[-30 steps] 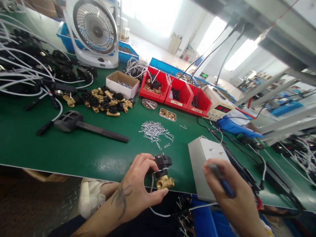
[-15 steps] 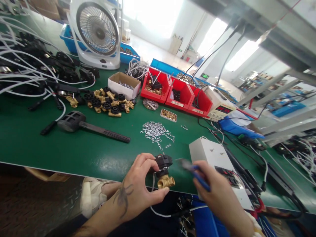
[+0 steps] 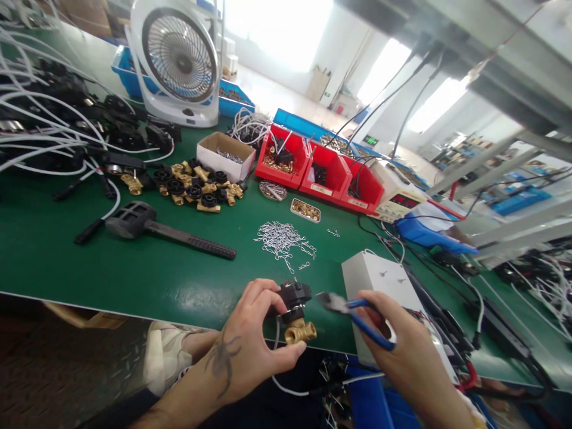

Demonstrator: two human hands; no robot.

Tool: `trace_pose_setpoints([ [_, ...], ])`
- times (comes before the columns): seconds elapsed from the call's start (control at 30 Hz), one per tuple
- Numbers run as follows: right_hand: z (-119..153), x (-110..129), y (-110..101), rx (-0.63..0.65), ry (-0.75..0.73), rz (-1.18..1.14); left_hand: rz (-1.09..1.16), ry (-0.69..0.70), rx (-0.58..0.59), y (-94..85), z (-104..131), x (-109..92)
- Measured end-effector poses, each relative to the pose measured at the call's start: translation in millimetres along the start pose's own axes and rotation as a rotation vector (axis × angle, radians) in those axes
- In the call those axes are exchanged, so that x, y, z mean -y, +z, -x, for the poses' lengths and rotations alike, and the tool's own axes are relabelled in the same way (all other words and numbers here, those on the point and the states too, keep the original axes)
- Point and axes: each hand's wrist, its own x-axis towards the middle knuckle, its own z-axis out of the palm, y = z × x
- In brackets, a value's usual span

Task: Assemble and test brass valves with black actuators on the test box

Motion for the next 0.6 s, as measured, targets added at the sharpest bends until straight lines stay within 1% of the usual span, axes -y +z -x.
trace_pose_setpoints([
  [0.03, 0.5, -0.3, -0.8, -0.134, 0.042, -0.021, 0.004, 0.000, -0.003, 0.1, -0.1, -0.3],
  [0.07, 1.1, -0.5, -0.8, -0.238, 0.067, -0.036, 0.008, 0.002, -0.008, 0.2, -0.3, -0.6],
  [0.1, 1.6, -0.4, -0.1, -0.264, 0.066, -0.035, 0.009, 0.004, -0.015, 0.4, -0.6, -0.8],
  [0.13, 1.9, -0.2, 1.1, -0.213, 0.047, -0.017, 0.006, 0.008, -0.019, 0.6, -1.0, -1.1],
  [0.17, 1.8, 0.3, 2.2, -0.096, 0.012, 0.009, 0.000, 0.012, -0.023, 0.8, -1.3, -1.3],
  [0.2, 1.3, 0.9, 2.9, 0.053, -0.029, 0.034, -0.008, 0.015, -0.026, 1.1, -1.5, -1.3],
  [0.23, 0.5, 1.5, 2.7, 0.175, -0.059, 0.050, -0.015, 0.018, -0.029, 1.5, -1.6, -1.3],
  [0.27, -0.5, 2.1, 1.6, 0.228, -0.064, 0.050, -0.019, 0.021, -0.033, 2.0, -1.5, -1.1],
  [0.3, -1.4, 2.6, -0.1, 0.198, -0.047, 0.033, -0.019, 0.024, -0.037, 2.5, -1.3, -0.9],
  [0.33, -2.1, 2.9, -2.2, 0.105, -0.017, 0.005, -0.015, 0.026, -0.042, 3.0, -1.1, -0.5],
  [0.4, -2.6, 3.1, -5.1, -0.147, 0.071, -0.044, -0.011, 0.038, -0.044, 3.8, -0.7, 0.0],
  [0.43, -2.4, 3.1, -5.1, -0.206, 0.099, -0.054, -0.012, 0.042, -0.045, 4.0, -0.5, 0.2],
  [0.47, -2.2, 3.0, -4.2, -0.182, 0.104, -0.049, -0.016, 0.044, -0.046, 4.1, -0.3, 0.3],
  [0.5, -2.1, 2.8, -2.8, -0.090, 0.087, -0.029, -0.022, 0.046, -0.048, 4.2, -0.2, 0.3],
  [0.57, -2.3, 2.4, -0.3, 0.188, 0.005, 0.030, -0.036, 0.047, -0.055, 4.0, 0.2, 0.1],
  [0.6, -2.7, 2.1, -0.1, 0.268, -0.032, 0.052, -0.040, 0.047, -0.059, 3.9, 0.4, 0.0],
])
